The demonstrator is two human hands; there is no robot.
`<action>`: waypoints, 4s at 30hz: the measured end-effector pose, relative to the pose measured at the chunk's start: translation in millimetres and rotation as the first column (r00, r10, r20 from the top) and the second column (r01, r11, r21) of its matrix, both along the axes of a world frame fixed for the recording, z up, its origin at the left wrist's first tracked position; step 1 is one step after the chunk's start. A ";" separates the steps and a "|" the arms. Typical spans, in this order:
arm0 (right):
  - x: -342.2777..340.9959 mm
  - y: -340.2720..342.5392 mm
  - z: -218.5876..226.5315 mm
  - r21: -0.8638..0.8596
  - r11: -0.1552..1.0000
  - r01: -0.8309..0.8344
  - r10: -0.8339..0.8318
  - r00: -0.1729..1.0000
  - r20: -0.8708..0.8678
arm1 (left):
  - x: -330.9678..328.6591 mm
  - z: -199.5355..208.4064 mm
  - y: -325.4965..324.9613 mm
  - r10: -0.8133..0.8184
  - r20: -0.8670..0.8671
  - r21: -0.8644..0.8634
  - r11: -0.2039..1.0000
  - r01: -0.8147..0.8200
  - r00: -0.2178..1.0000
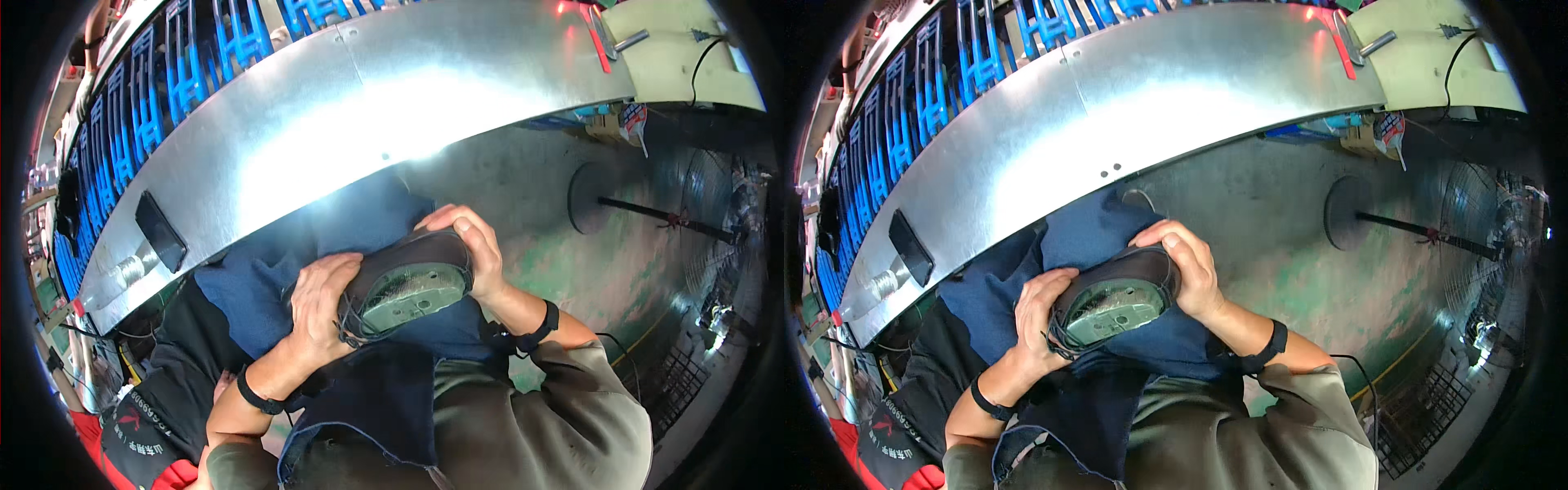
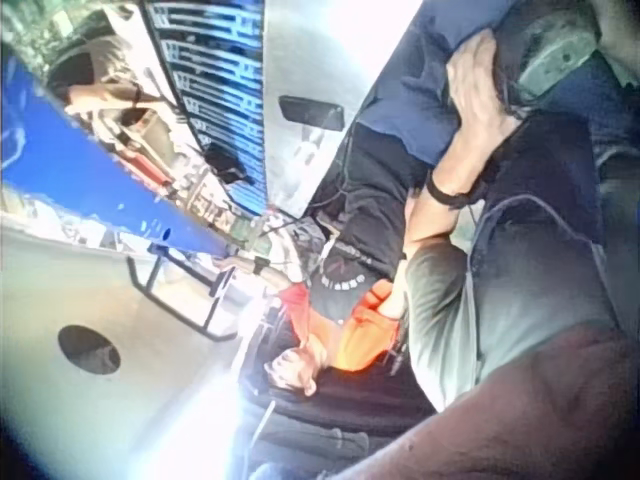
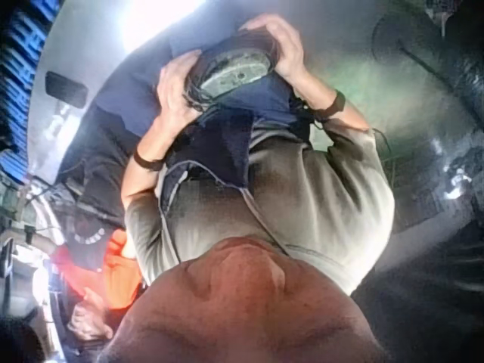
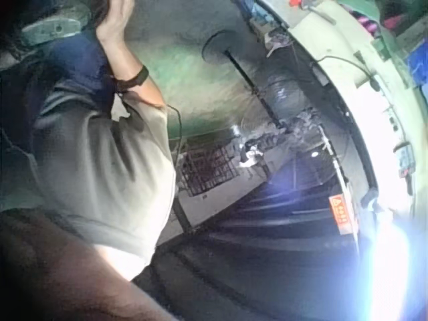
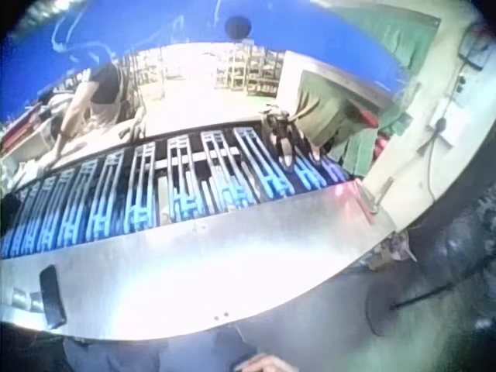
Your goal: Inspecting the sole and upper of a black shoe on a manufacturing assembly line.
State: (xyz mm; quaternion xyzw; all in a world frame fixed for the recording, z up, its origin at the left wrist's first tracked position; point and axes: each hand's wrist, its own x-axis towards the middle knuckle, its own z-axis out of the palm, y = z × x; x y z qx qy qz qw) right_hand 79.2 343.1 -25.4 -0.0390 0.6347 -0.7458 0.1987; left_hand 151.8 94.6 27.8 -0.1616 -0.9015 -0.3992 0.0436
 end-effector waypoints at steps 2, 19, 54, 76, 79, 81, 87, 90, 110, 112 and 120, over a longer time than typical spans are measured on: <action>-7.2 -4.7 11.4 -0.025 0.999 0.030 -0.028 0.998 0.064 | -9.2 10.6 -0.5 -0.016 0.064 0.021 1.000 0.014 0.998; -498.0 15.9 -66.2 0.743 0.574 0.343 -0.147 0.936 -0.319 | -259.5 -44.9 -395.4 0.734 0.281 0.283 0.551 -0.785 0.618; -191.9 3.9 -26.4 0.285 0.695 0.660 -0.124 0.501 -0.857 | -461.5 318.3 8.5 0.128 -0.423 -0.513 0.782 -0.353 0.897; -113.9 8.9 179.7 0.245 0.862 0.444 0.038 0.425 -0.904 | 175.2 30.3 -12.0 0.191 0.074 0.048 0.980 -0.194 0.979; -54.3 -24.0 186.1 0.141 0.983 0.118 0.004 0.754 -0.657 | 182.1 10.0 -61.1 0.426 -0.081 0.174 0.896 -0.408 0.901; -16.9 -53.0 165.3 0.079 0.989 -0.128 0.149 0.886 -0.439 | 165.5 -1.4 -105.8 0.674 -0.344 0.018 0.701 -0.713 0.654; 49.9 -103.3 98.4 0.076 0.936 -0.345 0.353 0.921 -0.165 | 116.4 -32.2 -193.7 0.609 0.478 0.501 0.402 -0.766 0.633; 67.6 -89.9 82.3 -0.235 0.902 -0.363 0.362 0.931 -0.048 | 124.3 -17.6 -189.2 0.321 0.528 0.809 0.092 -0.581 0.786; 126.9 -102.5 126.7 -0.203 0.679 -0.705 0.728 0.683 0.062 | 133.5 106.1 -86.4 -0.052 0.169 0.982 0.089 -0.164 0.984; 131.4 -105.2 133.2 -0.263 0.682 -0.682 0.713 0.700 0.032 | 138.3 114.9 -78.0 0.035 0.189 0.932 0.307 -0.191 0.981; 138.0 -97.5 127.0 -0.343 0.689 -0.639 0.698 0.713 0.075 | 146.4 130.1 -64.5 0.140 0.131 0.845 0.502 -0.185 0.981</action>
